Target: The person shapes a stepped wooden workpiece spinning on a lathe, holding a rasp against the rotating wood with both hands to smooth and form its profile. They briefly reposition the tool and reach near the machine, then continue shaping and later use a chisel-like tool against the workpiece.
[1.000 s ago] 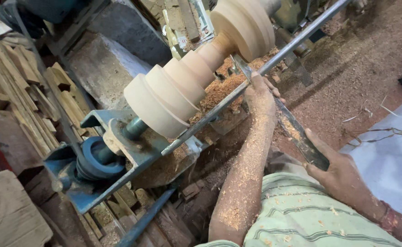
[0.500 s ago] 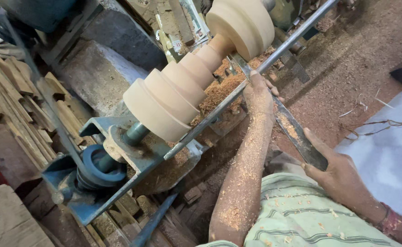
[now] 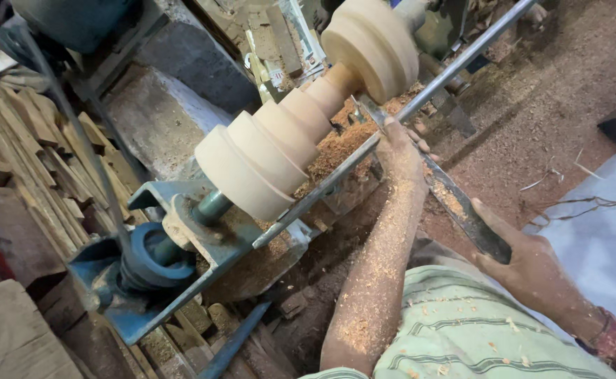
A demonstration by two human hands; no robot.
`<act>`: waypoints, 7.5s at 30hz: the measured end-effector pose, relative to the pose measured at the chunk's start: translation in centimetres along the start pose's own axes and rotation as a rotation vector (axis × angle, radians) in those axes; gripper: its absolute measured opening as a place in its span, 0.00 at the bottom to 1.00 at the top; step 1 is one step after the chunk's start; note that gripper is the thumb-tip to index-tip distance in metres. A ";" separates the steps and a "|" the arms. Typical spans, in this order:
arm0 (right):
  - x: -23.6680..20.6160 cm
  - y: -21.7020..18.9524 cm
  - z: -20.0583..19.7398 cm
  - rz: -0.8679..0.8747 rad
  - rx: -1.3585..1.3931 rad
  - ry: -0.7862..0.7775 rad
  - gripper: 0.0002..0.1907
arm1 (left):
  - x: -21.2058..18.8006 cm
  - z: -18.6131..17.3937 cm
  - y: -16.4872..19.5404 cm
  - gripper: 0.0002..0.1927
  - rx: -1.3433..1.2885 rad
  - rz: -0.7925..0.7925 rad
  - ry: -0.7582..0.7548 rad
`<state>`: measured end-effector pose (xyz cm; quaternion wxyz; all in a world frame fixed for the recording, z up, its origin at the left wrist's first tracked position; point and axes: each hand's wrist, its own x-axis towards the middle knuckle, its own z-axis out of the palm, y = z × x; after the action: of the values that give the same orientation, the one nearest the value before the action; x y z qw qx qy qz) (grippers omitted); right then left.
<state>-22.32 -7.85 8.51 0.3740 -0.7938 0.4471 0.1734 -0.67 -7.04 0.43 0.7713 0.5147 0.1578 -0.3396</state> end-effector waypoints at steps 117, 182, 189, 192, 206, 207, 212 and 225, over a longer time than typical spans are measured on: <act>-1.3 -1.5 1.2 0.021 -0.019 0.027 0.49 | -0.3 -0.7 1.0 0.29 0.052 -0.137 -0.083; 6.1 5.4 -5.9 -0.317 -0.241 -0.125 0.51 | -0.6 2.4 -1.2 0.28 -0.155 0.016 0.155; 6.0 5.7 -4.3 -0.356 -0.085 -0.089 0.50 | -0.6 2.2 -1.2 0.27 -0.132 0.067 0.132; 5.3 5.3 -3.6 -0.153 -0.211 -0.140 0.50 | -0.4 2.1 -1.1 0.29 -0.074 0.043 0.136; 3.8 4.0 -1.8 -0.317 0.049 -0.047 0.51 | -0.4 1.1 -1.2 0.28 -0.004 0.063 0.063; 3.8 4.0 -1.9 -0.339 0.046 -0.027 0.51 | -0.3 1.1 -1.4 0.28 -0.011 0.066 0.055; 2.9 2.9 -1.4 -0.251 0.014 -0.026 0.48 | -0.3 0.8 -1.0 0.27 0.023 0.055 0.044; 0.1 1.5 1.2 -0.101 0.114 -0.020 0.47 | -0.5 -0.4 -0.2 0.29 0.086 0.005 -0.032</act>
<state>-23.41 -7.47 6.97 0.4316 -0.7909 0.4118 0.1364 -1.12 -6.53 0.46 0.7517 0.5425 0.1293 -0.3521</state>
